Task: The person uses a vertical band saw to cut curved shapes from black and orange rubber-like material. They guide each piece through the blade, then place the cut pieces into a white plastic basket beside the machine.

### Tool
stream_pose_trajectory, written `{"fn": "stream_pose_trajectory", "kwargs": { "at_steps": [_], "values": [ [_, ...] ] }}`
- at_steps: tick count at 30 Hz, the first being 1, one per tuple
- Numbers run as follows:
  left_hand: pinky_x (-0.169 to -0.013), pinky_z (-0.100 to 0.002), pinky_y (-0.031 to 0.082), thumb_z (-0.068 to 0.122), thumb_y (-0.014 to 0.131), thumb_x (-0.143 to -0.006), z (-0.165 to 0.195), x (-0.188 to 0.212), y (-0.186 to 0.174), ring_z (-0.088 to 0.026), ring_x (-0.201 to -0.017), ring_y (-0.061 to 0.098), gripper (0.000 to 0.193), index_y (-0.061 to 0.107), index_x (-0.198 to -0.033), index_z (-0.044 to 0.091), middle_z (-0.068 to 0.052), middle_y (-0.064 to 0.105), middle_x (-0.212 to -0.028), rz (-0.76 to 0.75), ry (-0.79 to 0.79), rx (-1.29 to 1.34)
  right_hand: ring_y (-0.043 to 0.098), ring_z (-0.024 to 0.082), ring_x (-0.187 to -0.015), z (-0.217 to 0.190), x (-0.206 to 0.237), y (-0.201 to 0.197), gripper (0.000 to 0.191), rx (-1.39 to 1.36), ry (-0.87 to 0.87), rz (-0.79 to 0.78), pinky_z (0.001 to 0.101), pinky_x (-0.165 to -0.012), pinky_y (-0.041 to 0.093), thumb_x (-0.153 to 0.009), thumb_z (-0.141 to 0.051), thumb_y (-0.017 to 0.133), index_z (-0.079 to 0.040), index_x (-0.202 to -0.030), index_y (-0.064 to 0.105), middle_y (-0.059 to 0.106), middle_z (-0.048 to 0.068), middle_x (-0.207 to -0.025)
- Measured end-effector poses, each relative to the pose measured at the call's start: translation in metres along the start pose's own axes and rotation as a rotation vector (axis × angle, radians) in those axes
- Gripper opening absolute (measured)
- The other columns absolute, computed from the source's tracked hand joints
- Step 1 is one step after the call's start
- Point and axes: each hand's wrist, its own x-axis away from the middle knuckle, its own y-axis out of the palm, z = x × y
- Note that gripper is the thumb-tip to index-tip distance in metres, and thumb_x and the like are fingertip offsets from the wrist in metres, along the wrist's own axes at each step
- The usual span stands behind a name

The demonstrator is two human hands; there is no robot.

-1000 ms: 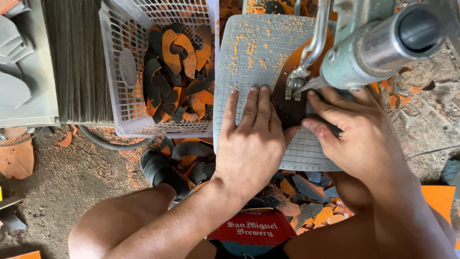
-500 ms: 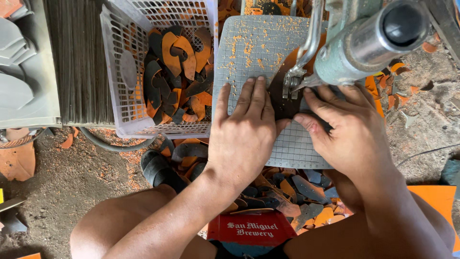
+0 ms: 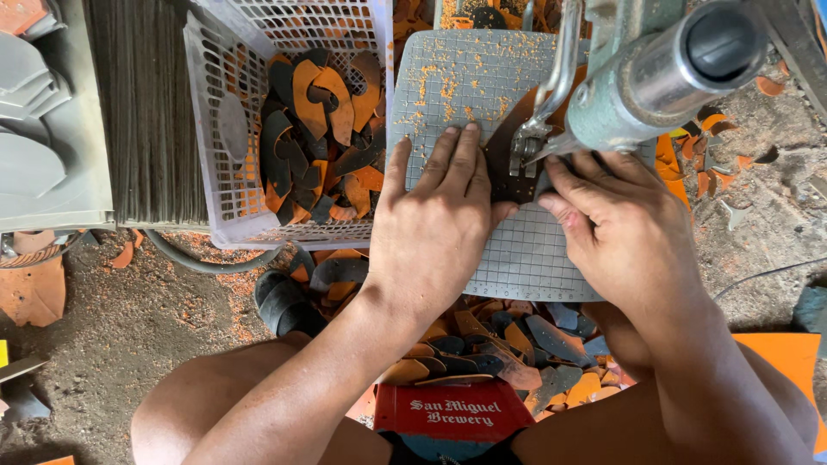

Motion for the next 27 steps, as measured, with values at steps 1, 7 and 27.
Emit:
{"fn": "stream_pose_trajectory", "kwargs": {
  "at_steps": [1,7,27],
  "values": [
    [-0.114,-0.058,0.04,0.05,0.066,-0.091,-0.001,0.0,0.0,-0.024,-0.133,0.059,0.059,0.071,-0.123,0.001,-0.014,0.061,-0.144,0.004,0.003,-0.003,0.067,0.032,-0.122,0.0,0.0,0.001,0.032,0.015,0.005,0.002,0.0424,-0.106,0.053,-0.094,-0.014,0.076,-0.002,-0.123,0.075,0.073,0.017,-0.123],
    [-0.114,-0.058,0.041,0.049,0.067,-0.09,-0.005,-0.003,0.0,-0.022,-0.133,0.059,0.061,0.07,-0.127,0.001,-0.012,0.062,-0.144,0.027,0.009,-0.006,0.068,0.033,-0.119,-0.001,0.0,0.002,0.03,0.047,0.032,-0.005,0.0429,-0.103,0.054,-0.094,-0.012,0.074,-0.004,-0.123,0.076,0.074,0.017,-0.121],
    [-0.114,-0.056,0.042,0.05,0.072,-0.083,-0.017,-0.016,0.003,-0.019,-0.134,0.057,0.063,0.069,-0.129,0.006,-0.007,0.062,-0.144,0.018,0.026,0.008,0.071,0.028,-0.109,-0.008,-0.003,0.003,0.027,0.066,0.061,0.022,0.0407,-0.093,0.058,-0.1,-0.015,0.072,-0.004,-0.124,0.076,0.076,0.012,-0.117]
  ]
}}
